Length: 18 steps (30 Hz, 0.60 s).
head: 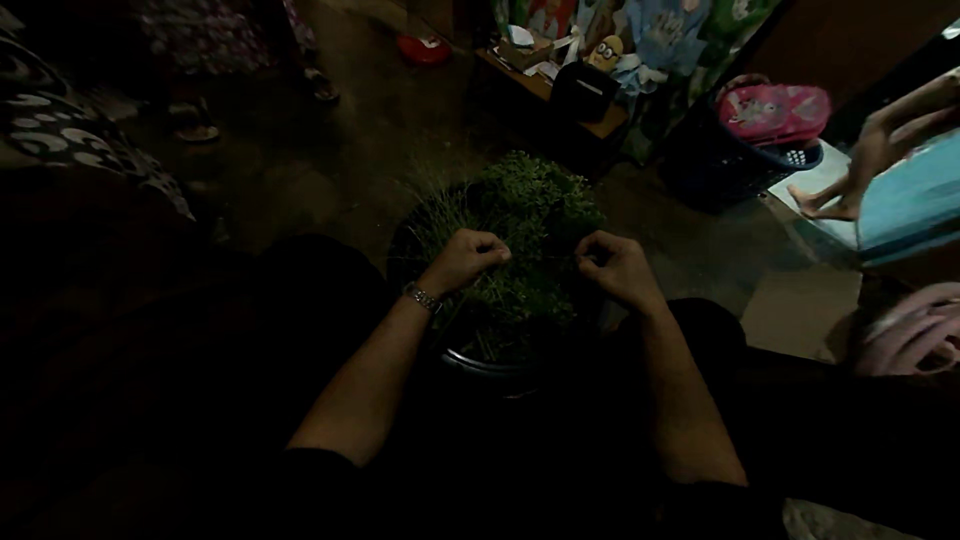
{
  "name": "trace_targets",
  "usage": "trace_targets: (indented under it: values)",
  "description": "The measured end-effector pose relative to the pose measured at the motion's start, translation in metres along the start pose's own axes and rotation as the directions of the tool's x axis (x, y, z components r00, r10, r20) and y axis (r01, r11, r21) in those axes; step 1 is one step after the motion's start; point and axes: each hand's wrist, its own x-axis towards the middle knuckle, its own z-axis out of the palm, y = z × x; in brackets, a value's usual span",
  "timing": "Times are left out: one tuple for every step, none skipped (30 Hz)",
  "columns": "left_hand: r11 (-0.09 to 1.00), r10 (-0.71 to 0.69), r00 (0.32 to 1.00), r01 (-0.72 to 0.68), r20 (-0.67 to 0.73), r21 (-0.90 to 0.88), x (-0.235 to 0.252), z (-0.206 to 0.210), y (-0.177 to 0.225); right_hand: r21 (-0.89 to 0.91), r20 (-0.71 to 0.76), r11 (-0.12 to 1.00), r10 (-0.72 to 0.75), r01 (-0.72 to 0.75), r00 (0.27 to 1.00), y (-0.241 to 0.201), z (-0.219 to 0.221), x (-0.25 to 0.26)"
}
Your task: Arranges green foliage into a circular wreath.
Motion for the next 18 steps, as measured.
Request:
trace_targets:
  values:
    - [1.0, -0.013, 1.0, 0.013, -0.012, 0.017, 0.0, -0.001, 0.001, -0.004, -0.013, 1.0, 0.02, -0.02, 1.0, 0.0, -0.003, 0.0]
    - [0.999, -0.033, 0.999, 0.033, -0.028, 0.028, 0.0, -0.002, 0.002, -0.002, -0.029, 0.999, 0.032, -0.032, 0.999, 0.0, -0.005, 0.001]
    - [0.998, -0.051, 0.998, 0.053, -0.044, 0.037, 0.001, -0.001, 0.003, -0.005, -0.038, 0.999, 0.044, -0.044, 0.998, 0.0, -0.006, 0.001]
    - [0.996, -0.071, 0.996, 0.073, -0.061, 0.046, 0.001, 0.0, 0.003, -0.016, -0.048, 0.999, 0.046, -0.047, 0.998, 0.0, -0.005, 0.002]
    - [0.994, -0.09, 0.993, 0.094, -0.077, 0.056, 0.001, 0.002, 0.004, -0.031, -0.053, 0.998, 0.048, -0.05, 0.997, 0.0, -0.004, 0.003]
    - [0.99, -0.116, 0.989, 0.123, -0.095, 0.067, 0.001, 0.003, 0.005, -0.046, -0.053, 0.997, 0.057, -0.059, 0.997, -0.001, -0.003, 0.004]
    - [0.985, -0.147, 0.982, 0.156, -0.116, 0.074, 0.002, 0.003, 0.006, -0.054, -0.059, 0.996, 0.07, -0.074, 0.996, -0.002, -0.004, 0.004]
    - [0.978, -0.182, 0.974, 0.193, -0.136, 0.073, 0.003, -0.001, 0.007, -0.054, -0.072, 0.995, 0.084, -0.088, 0.994, -0.001, -0.008, 0.004]
    - [0.975, -0.194, 0.968, 0.208, -0.158, 0.074, 0.004, -0.006, 0.005, -0.039, -0.092, 0.995, 0.084, -0.088, 0.992, 0.001, -0.014, 0.003]
    - [0.975, -0.193, 0.965, 0.209, -0.176, 0.079, 0.004, -0.011, 0.004, -0.028, -0.113, 0.997, 0.072, -0.076, 0.991, 0.005, -0.02, 0.003]
    - [0.975, -0.19, 0.965, 0.206, -0.182, 0.079, 0.003, -0.015, 0.005, -0.028, -0.126, 0.998, 0.056, -0.06, 0.99, 0.009, -0.025, 0.003]
    - [0.978, -0.18, 0.966, 0.197, -0.187, 0.076, 0.001, -0.016, 0.005, -0.049, -0.125, 0.998, 0.038, -0.045, 0.991, 0.011, -0.026, 0.003]
    - [0.981, -0.162, 0.968, 0.178, -0.191, 0.072, 0.001, -0.014, 0.004, -0.102, -0.119, 0.995, 0.001, -0.013, 0.993, 0.012, -0.021, 0.004]
    - [0.984, -0.148, 0.971, 0.164, -0.188, 0.068, 0.001, -0.01, 0.003, -0.18, -0.098, 0.983, -0.056, 0.038, 0.994, 0.011, -0.015, 0.005]
    - [0.985, -0.145, 0.973, 0.159, -0.18, 0.063, 0.001, -0.006, 0.002, -0.234, -0.084, 0.966, -0.136, 0.113, 0.987, 0.011, -0.005, 0.006]
    - [0.986, -0.145, 0.975, 0.157, -0.17, 0.057, 0.002, -0.001, 0.001, -0.268, -0.083, 0.944, -0.221, 0.192, 0.972, 0.01, 0.007, 0.008]
    - [0.987, -0.139, 0.978, 0.149, -0.155, 0.059, 0.002, 0.003, 0.0, -0.279, -0.085, 0.923, -0.297, 0.264, 0.951, 0.008, 0.018, 0.008]
    - [0.989, -0.126, 0.982, 0.136, -0.144, 0.063, 0.003, 0.006, -0.001, -0.28, -0.079, 0.906, -0.352, 0.318, 0.933, 0.005, 0.028, 0.008]
